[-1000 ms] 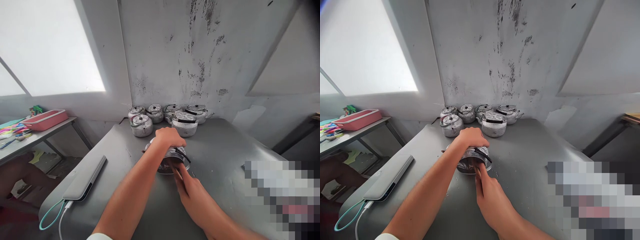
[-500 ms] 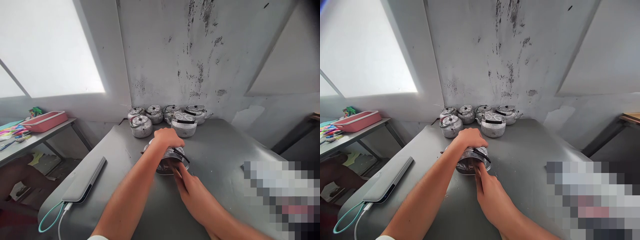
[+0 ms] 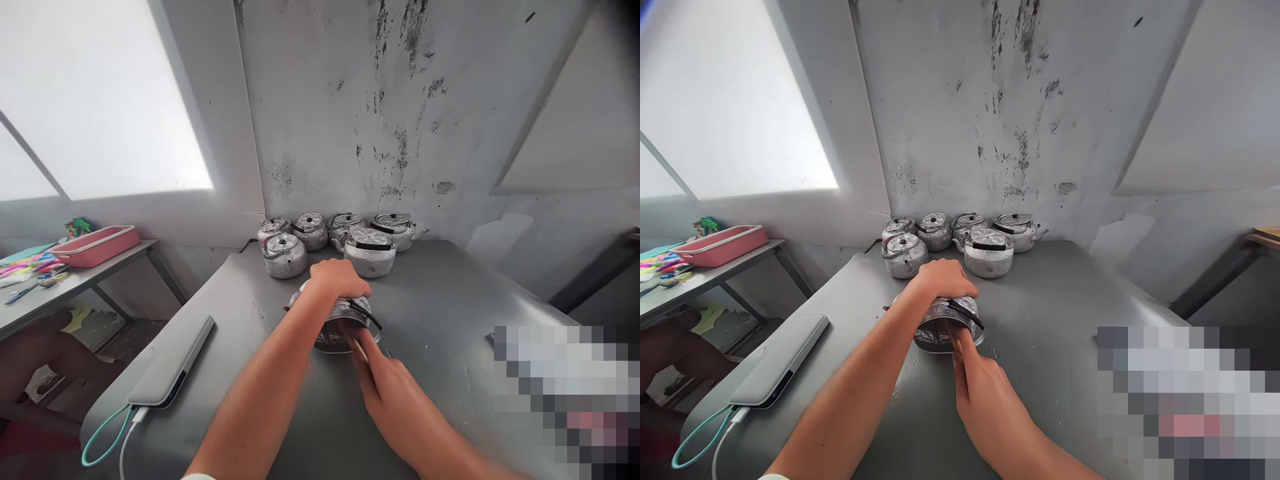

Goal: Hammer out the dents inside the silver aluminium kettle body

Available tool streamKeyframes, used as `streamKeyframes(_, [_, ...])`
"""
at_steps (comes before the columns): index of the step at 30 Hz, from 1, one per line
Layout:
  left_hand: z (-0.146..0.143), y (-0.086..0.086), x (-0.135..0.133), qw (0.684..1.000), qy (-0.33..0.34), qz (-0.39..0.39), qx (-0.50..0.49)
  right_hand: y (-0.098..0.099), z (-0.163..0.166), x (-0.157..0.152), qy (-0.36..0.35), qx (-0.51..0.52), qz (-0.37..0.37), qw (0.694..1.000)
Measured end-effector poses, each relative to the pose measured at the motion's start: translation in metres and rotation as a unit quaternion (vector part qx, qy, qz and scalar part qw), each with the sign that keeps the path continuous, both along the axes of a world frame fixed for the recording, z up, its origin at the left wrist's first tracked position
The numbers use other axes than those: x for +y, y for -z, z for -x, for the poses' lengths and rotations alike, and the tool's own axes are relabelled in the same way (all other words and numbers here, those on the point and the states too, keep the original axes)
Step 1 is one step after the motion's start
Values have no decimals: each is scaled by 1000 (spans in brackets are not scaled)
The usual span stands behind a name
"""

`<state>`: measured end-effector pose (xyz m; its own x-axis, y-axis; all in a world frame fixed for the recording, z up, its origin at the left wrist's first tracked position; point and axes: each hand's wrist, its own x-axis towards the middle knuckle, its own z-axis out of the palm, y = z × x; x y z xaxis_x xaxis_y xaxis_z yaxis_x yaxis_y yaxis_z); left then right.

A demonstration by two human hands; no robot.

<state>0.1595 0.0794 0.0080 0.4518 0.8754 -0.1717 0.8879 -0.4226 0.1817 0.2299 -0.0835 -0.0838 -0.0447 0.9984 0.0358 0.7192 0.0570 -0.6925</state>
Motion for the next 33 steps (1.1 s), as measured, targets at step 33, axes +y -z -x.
streamKeyframes(33, [-1,-1,-1,1000,-1,0,1,-3,2,2,4,115,48,992])
